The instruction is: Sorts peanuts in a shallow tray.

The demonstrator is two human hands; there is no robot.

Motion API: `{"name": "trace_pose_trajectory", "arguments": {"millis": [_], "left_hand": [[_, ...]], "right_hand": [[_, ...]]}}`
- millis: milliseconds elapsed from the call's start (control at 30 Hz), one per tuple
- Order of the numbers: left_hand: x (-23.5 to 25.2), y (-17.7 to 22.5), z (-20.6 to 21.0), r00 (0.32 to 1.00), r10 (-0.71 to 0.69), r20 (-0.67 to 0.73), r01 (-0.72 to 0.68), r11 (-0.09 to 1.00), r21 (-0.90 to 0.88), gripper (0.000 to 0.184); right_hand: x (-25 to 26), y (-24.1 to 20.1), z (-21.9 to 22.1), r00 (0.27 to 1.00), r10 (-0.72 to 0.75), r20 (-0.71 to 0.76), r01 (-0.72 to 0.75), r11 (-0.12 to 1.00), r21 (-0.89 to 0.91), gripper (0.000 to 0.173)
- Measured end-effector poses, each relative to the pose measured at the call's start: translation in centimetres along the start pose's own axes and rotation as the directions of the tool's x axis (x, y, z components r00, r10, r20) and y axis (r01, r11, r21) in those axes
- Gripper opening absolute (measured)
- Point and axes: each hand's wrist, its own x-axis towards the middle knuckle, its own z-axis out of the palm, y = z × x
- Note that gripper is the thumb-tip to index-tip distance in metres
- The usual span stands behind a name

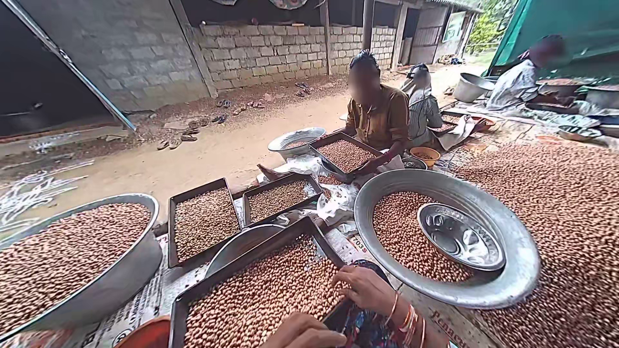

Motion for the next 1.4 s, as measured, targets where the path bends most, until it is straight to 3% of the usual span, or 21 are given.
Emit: {"name": "trace_pose_trajectory", "arguments": {"millis": [67,100,167,233,367,533,733,833,967,1100,1200,1267,1400], "left_hand": [[-0.4,-3.5,0.2,0.977,-0.210,0.033,0.180,0.899,0.399,0.016],[-0.6,-5.0,0.5,0.942,-0.327,0.072,0.249,0.829,0.500,0.020],[-0.7,-7.1,1.4,0.817,-0.551,0.172,0.358,0.717,0.598,0.028],[-0.7,-8.2,2.8,0.682,-0.681,0.264,0.394,0.648,0.652,0.033],[-0.9,-9.3,5.1,0.546,-0.739,0.395,0.395,0.643,0.657,0.037],[-1.1,-10.2,6.4,0.513,-0.765,0.389,0.399,0.614,0.681,0.037],[-1.5,-11.8,6.2,0.399,-0.809,0.432,0.437,0.582,0.686,0.043],[-2.3,-13.2,5.8,0.405,-0.810,0.424,0.485,0.584,0.651,0.044],[-2.4,-15.9,3.8,0.390,-0.882,0.264,0.616,0.463,0.637,0.041],[-3.9,-17.8,0.0,0.361,-0.932,-0.038,0.743,0.263,0.616,0.058],[-5.8,-17.8,-2.9,0.384,-0.891,-0.241,0.773,0.167,0.612,0.057],[-6.7,-17.7,-3.8,0.459,-0.833,-0.307,0.780,0.213,0.588,0.052],[-5.4,-17.6,-2.2,0.593,-0.774,-0.224,0.738,0.409,0.537,0.030]], "right_hand": [[-0.7,0.8,-1.0,0.999,0.036,-0.012,-0.036,0.999,-0.041,0.028],[-1.0,1.2,-1.3,0.999,0.040,-0.012,-0.041,0.997,-0.058,0.028],[-1.6,1.7,-1.2,1.000,0.010,0.012,-0.009,0.998,-0.064,0.029],[-2.0,1.6,-0.8,0.997,-0.038,0.073,0.042,0.998,-0.046,0.029],[-2.3,0.8,0.1,0.987,-0.027,0.156,0.039,0.996,-0.075,0.026],[-1.2,0.2,0.4,0.974,-0.041,0.222,0.081,0.982,-0.172,0.029],[2.1,-1.2,1.6,0.872,0.017,0.490,0.069,0.985,-0.157,0.044],[4.3,-0.9,3.3,0.821,0.001,0.571,0.081,0.990,-0.118,0.048],[8.2,0.2,5.0,0.864,-0.057,0.501,0.112,0.991,-0.080,0.034],[10.4,0.7,2.8,0.970,-0.053,0.239,0.047,0.998,0.032,0.033],[9.2,1.4,0.1,0.999,0.011,-0.054,-0.007,0.997,0.072,0.024],[7.7,2.2,-0.8,0.988,0.079,-0.134,-0.070,0.995,0.072,0.019],[6.0,2.7,-0.8,0.983,0.169,0.070,-0.169,0.986,-0.012,0.020]]}}
